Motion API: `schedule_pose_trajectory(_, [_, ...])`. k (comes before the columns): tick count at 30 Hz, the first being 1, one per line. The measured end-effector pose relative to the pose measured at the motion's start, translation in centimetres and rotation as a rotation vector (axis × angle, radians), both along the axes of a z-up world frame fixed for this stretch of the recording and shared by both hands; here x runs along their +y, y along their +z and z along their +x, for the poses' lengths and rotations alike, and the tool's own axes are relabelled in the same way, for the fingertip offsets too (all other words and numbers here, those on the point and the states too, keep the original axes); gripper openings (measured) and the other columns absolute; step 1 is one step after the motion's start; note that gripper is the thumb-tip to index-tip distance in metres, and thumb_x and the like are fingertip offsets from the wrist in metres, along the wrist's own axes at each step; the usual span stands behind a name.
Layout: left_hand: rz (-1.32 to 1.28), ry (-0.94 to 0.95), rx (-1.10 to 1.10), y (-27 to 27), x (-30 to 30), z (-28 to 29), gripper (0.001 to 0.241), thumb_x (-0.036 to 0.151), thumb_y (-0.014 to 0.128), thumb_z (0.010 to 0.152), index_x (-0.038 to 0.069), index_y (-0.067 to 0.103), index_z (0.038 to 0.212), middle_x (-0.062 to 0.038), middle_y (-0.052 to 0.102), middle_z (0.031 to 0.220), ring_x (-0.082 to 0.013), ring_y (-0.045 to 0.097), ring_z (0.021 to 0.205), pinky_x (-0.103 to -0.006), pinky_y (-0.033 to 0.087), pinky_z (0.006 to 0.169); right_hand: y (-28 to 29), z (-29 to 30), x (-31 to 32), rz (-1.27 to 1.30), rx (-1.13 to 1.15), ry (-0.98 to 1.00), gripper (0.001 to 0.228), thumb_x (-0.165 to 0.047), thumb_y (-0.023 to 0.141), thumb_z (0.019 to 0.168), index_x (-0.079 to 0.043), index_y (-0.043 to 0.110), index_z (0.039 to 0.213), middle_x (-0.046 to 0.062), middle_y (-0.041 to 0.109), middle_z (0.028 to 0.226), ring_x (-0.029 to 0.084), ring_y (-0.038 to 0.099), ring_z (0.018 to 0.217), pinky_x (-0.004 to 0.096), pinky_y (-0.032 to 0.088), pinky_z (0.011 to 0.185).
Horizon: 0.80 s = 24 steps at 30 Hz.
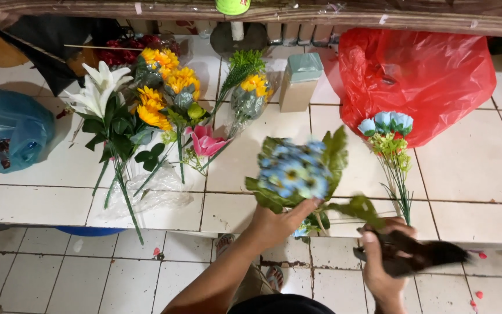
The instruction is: The person handles wooden sticks and a glue gun on a table, then moves to a tiled counter to arrange artificial flowers. They use shears to trim stems and bundle various flowers, including white lilies, yellow sunflowers, and blue roses, into a bouquet.
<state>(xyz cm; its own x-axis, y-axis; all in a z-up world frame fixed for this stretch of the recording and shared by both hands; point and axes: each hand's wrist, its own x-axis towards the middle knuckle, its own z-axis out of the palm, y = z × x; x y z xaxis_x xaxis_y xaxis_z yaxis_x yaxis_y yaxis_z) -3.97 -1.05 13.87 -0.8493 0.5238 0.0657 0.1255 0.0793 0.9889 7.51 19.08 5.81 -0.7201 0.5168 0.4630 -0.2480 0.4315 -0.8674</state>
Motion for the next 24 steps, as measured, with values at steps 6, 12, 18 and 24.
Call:
schedule_pose_trajectory(6, [0.091, -0.136, 0.257, -1.7, 2.6, 2.7, 0.012, 0.013, 0.07, 0.092, 0.012, 0.073, 0.102, -0.006, 0.077, 0.1, -0.0232, 0.074, 0.095, -0.0403, 0.06, 0.087, 2.8, 0.1, 1.4, 0.031, 0.141, 0.183, 0.039, 0.001, 0.063, 0.084, -0.009, 0.047, 0.118, 0.006, 0.059, 0.117, 0.021, 0.058, 0.117, 0.038, 0.051, 0.106])
schedule_pose_trajectory(12, [-0.001, -0.301, 0.186, -1.5, 2.0, 3.3, 0.014, 0.022, 0.072, 0.093, 0.007, 0.073, 0.093, -0.009, 0.077, 0.085, -0.0226, 0.077, 0.077, -0.0384, 0.068, 0.076, -2.7, 0.3, 5.8, 0.25, 0.244, 0.357, 0.025, -0.003, 0.063, 0.093, -0.009, 0.057, 0.116, 0.008, 0.066, 0.11, 0.02, 0.068, 0.099, 0.034, 0.061, 0.097])
schedule_pose_trajectory(18, [0.386, -0.22, 0.075, -2.6, 1.7, 2.4, 0.012, 0.019, 0.061, 0.103, 0.01, 0.067, 0.098, -0.007, 0.07, 0.092, -0.0194, 0.071, 0.08, -0.0333, 0.065, 0.073, 4.9, -1.3, 1.8, -1.147, 0.256, 0.695, 0.051, 0.003, 0.066, 0.094, -0.006, 0.045, 0.139, 0.016, 0.066, 0.116, 0.03, 0.068, 0.104, 0.044, 0.058, 0.093])
schedule_pose_trajectory(24, [0.292, -0.172, 0.176, -2.8, 1.9, 2.2, 0.022, 0.027, 0.056, 0.107, 0.012, 0.069, 0.099, -0.006, 0.071, 0.093, -0.0204, 0.071, 0.088, -0.0352, 0.061, 0.083, 4.3, -1.6, 1.8, -1.212, 0.302, 0.688, 0.046, 0.007, 0.061, 0.096, -0.009, 0.052, 0.138, 0.011, 0.067, 0.12, 0.029, 0.066, 0.11, 0.048, 0.054, 0.099])
